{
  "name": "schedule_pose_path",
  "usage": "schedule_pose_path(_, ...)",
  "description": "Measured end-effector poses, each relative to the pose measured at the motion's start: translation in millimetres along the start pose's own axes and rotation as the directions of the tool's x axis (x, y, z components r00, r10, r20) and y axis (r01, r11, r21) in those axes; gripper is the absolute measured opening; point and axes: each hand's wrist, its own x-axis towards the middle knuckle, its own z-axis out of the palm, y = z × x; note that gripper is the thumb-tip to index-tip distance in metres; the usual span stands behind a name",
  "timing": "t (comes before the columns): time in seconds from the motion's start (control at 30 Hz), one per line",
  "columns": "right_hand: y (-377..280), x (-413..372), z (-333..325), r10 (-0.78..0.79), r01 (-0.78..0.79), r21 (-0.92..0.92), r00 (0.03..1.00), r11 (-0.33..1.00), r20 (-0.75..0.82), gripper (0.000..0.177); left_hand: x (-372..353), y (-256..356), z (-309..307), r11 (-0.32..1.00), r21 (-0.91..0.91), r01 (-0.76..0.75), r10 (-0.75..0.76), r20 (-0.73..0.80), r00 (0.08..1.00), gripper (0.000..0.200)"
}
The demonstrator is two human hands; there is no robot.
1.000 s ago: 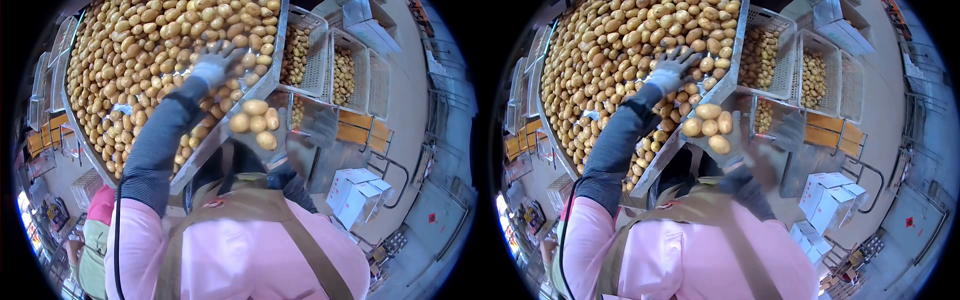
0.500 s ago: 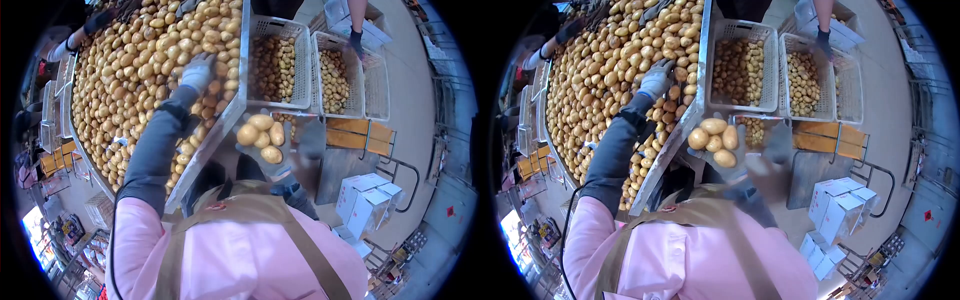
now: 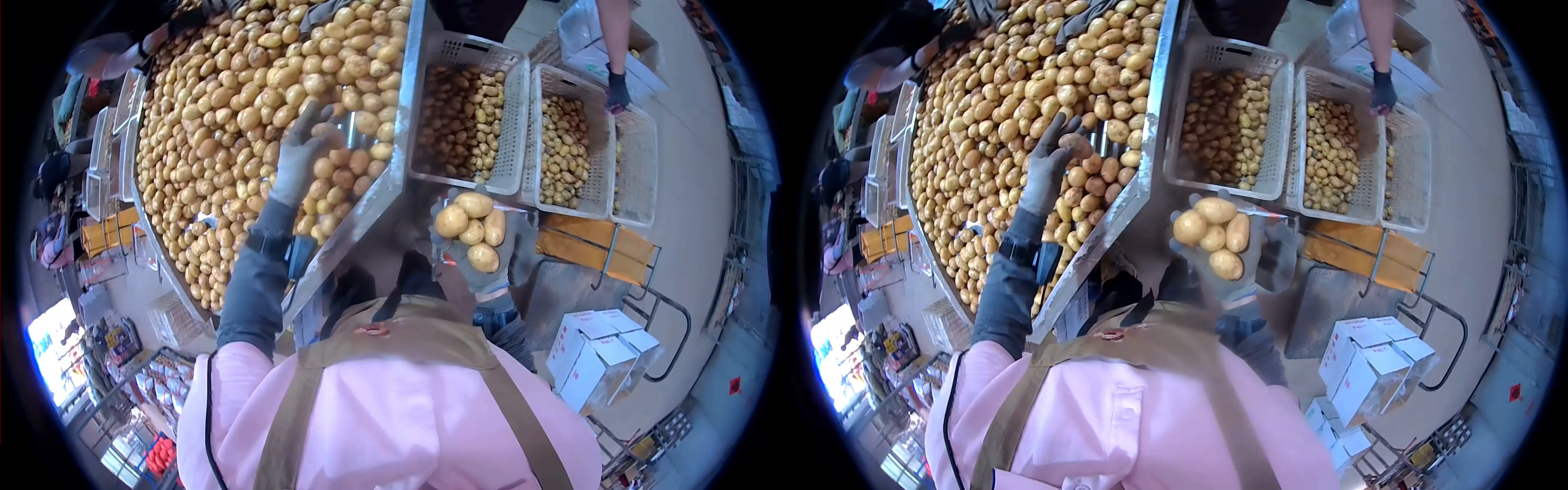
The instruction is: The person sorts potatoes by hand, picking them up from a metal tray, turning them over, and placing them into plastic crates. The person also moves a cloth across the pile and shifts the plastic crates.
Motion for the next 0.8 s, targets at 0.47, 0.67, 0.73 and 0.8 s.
schedule_pose_path(0.47, 68.5, 40.1, 57.4, -0.059, -0.049, -0.553, 0.983, 0.831, -0.175, 0.061, -68.2, 67.7, 111.7, 0.374, 0.704, -0.604, 0.209, 0.57, 0.795, 0.053)
schedule_pose_path(0.67, 35.4, 33.2, 33.2, -0.184, 0.275, -0.589, 0.96, 0.76, 0.212, 0.043, -73.3, 50.1, 156.1, 0.64, 0.655, -0.401, -0.045, 0.554, 0.832, 0.055)
schedule_pose_path(0.73, 19.3, 39.5, 17.2, -0.18, 0.582, -0.646, 0.795, 0.493, 0.579, 0.028, -65.8, 36.0, 159.2, 0.966, 0.24, -0.094, 0.002, 0.355, 0.935, 0.051)
schedule_pose_path(0.8, 28.1, 35.5, 42.4, -0.24, 0.671, -0.471, 0.686, 0.572, 0.686, 0.019, -44.5, 46.7, 152.3, 0.801, 0.443, -0.403, 0.27, 0.334, 0.903, 0.044)
